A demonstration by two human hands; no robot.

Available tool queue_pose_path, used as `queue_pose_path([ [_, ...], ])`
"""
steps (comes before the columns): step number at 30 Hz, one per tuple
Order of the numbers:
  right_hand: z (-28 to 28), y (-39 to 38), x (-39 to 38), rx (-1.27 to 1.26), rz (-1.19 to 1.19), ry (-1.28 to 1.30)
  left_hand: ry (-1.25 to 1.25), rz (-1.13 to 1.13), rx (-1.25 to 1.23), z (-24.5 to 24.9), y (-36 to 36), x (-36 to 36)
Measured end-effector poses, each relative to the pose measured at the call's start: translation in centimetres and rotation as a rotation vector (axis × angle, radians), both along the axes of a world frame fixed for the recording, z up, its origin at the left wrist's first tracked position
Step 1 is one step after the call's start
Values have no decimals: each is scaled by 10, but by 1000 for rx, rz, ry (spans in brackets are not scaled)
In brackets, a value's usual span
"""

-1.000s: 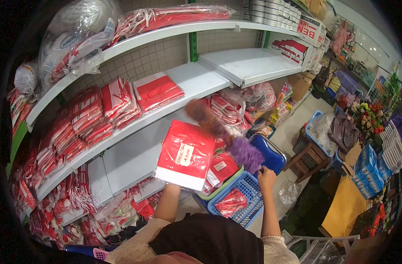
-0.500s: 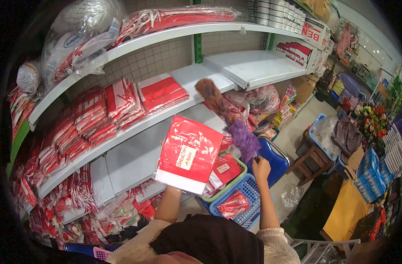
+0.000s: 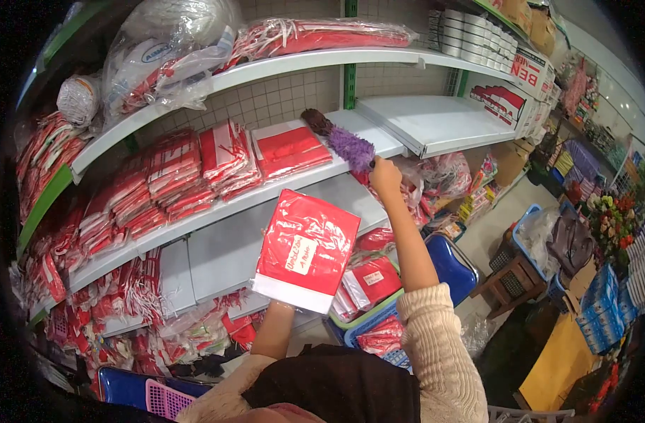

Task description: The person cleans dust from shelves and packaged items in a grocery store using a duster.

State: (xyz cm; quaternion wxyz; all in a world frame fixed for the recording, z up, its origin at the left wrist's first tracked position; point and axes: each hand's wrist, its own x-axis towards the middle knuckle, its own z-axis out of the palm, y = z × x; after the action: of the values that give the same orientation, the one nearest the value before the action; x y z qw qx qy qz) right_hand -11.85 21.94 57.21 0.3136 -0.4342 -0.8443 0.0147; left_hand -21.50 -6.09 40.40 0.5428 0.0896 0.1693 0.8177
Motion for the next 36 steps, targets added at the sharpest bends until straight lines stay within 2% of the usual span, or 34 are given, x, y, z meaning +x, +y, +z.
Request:
queue_pose_path([
  [3,5,5,-11,-53,11,-59,-4,1,0,1,-3,-2],
  [6,3,-22,-2,353,36,142,0,-1,0,2,-4,-3],
  [9,-11,-72,19,473,147,489,-10,-5,2,2,-5,-2],
  [11,-34,-107,35,398,145,518,-26,-15,6,0,-3,-1],
  [13,-76,-122,47,-246,204,599,-42,-41,7,0,-2,2],
  [16,-89,-142,66,-1284,528,976,-84,-90,14,1,-1,9],
  [19,-103,-142,78,-1388,739,959,-152,-177,42,7,6,16],
  [22,-113,-122,92,-1321,698,1108,-181,-223,112,24,23,19],
  [24,-77,-128,102,-1275,611,1289,-28,-105,182,47,36,19],
  [25,-67,-122,108,-1246,675,1277,84,9,206,59,43,19],
  [26,-53,-120,113,-1219,738,1263,110,-20,208,58,42,17],
  [28,-21,-126,120,-1112,707,1207,161,-75,210,51,42,8],
  [29,-16,-124,118,-1076,698,1198,271,-29,147,48,44,6],
  [30,-11,-125,114,-1042,682,1132,387,-12,62,44,46,5],
  [32,4,-138,99,-970,648,1004,467,-97,58,41,48,11],
  [33,15,-150,91,-943,583,871,383,-154,127,38,51,18],
  [35,-10,-153,61,-765,599,690,215,-265,266,33,56,33],
  [36,-22,-159,45,-697,622,562,229,-192,205,22,58,37],
])
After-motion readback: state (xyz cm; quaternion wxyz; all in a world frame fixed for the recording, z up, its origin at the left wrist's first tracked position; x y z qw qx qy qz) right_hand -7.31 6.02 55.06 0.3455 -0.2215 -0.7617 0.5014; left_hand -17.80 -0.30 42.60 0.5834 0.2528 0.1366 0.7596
